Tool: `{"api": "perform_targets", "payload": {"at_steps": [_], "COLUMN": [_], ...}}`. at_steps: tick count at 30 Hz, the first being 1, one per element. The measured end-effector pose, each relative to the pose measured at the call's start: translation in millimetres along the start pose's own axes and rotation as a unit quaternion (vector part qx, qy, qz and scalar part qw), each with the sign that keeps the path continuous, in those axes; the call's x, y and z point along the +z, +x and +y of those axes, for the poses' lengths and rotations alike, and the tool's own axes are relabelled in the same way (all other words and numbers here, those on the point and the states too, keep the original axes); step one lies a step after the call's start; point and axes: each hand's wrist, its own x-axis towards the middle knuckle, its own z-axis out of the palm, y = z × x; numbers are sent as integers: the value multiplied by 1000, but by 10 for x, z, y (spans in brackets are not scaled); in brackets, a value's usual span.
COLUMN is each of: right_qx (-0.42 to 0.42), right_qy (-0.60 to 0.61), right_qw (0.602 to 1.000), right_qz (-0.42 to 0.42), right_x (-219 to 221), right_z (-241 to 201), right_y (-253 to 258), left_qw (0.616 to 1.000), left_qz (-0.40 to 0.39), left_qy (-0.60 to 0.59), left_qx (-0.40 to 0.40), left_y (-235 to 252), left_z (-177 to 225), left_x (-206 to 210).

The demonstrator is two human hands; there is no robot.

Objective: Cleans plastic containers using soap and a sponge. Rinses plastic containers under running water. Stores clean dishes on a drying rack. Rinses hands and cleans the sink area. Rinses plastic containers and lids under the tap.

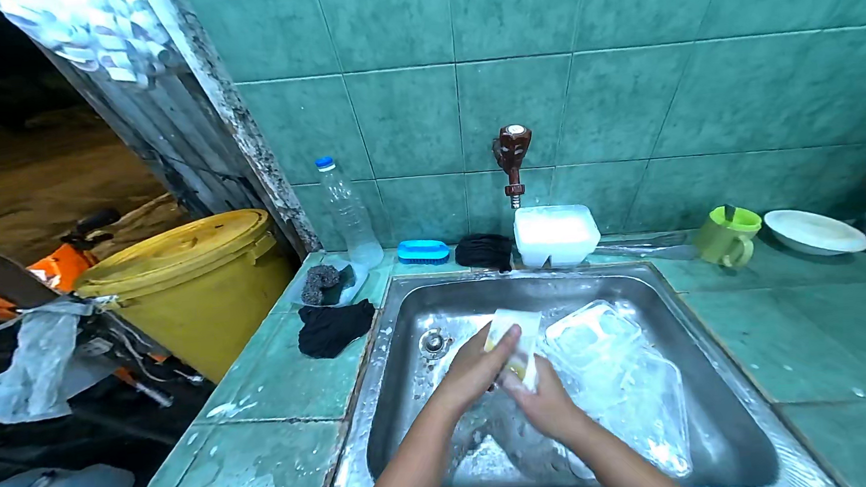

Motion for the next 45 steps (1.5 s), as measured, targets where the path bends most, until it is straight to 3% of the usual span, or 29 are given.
{"api": "perform_targets", "payload": {"at_steps": [3,5,9,12,15,17,20,23,25,28,33,35,39,41,45], "right_qx": [100,85,-135,-120,-86,-99,-97,13,38,-18,-65,-76,-77,-62,14], "right_qy": [177,171,-67,-319,-404,-342,-112,95,158,103,-45,-54,1,4,28], "right_qw": [979,981,985,922,879,916,989,994,984,995,991,993,981,984,999], "right_qz": [18,-29,-89,-181,-237,-184,-15,59,77,6,-108,-68,181,169,25], "right_x": [-98,-56,-20,-131,-151,-140,-84,-121,-96,-63,-235,-226,-70,2,168], "right_z": [-236,-203,126,105,125,153,141,-116,-176,-71,150,194,210,187,72], "right_y": [69,35,10,87,162,156,130,162,193,210,381,394,251,133,-31], "left_qw": [991,985,988,993,998,999,999,995,985,968,969,962,931,927,918], "left_qz": [43,68,85,88,61,47,8,-43,-61,-42,-61,-45,21,33,18], "left_qy": [-34,-95,-115,-77,-12,9,26,-83,-164,-247,-238,-267,-360,-370,-390], "left_qx": [122,124,54,1,-32,-25,36,36,7,5,-18,-39,-56,-56,-72], "left_y": [87,100,44,18,26,52,57,-18,-89,-122,-94,-95,-34,-13,31], "left_z": [-194,-170,4,57,98,80,-31,-122,-152,-173,-274,-297,-277,-269,-305], "left_x": [19,76,69,57,37,16,-77,-125,-57,-24,-60,-5,-61,-69,205]}}
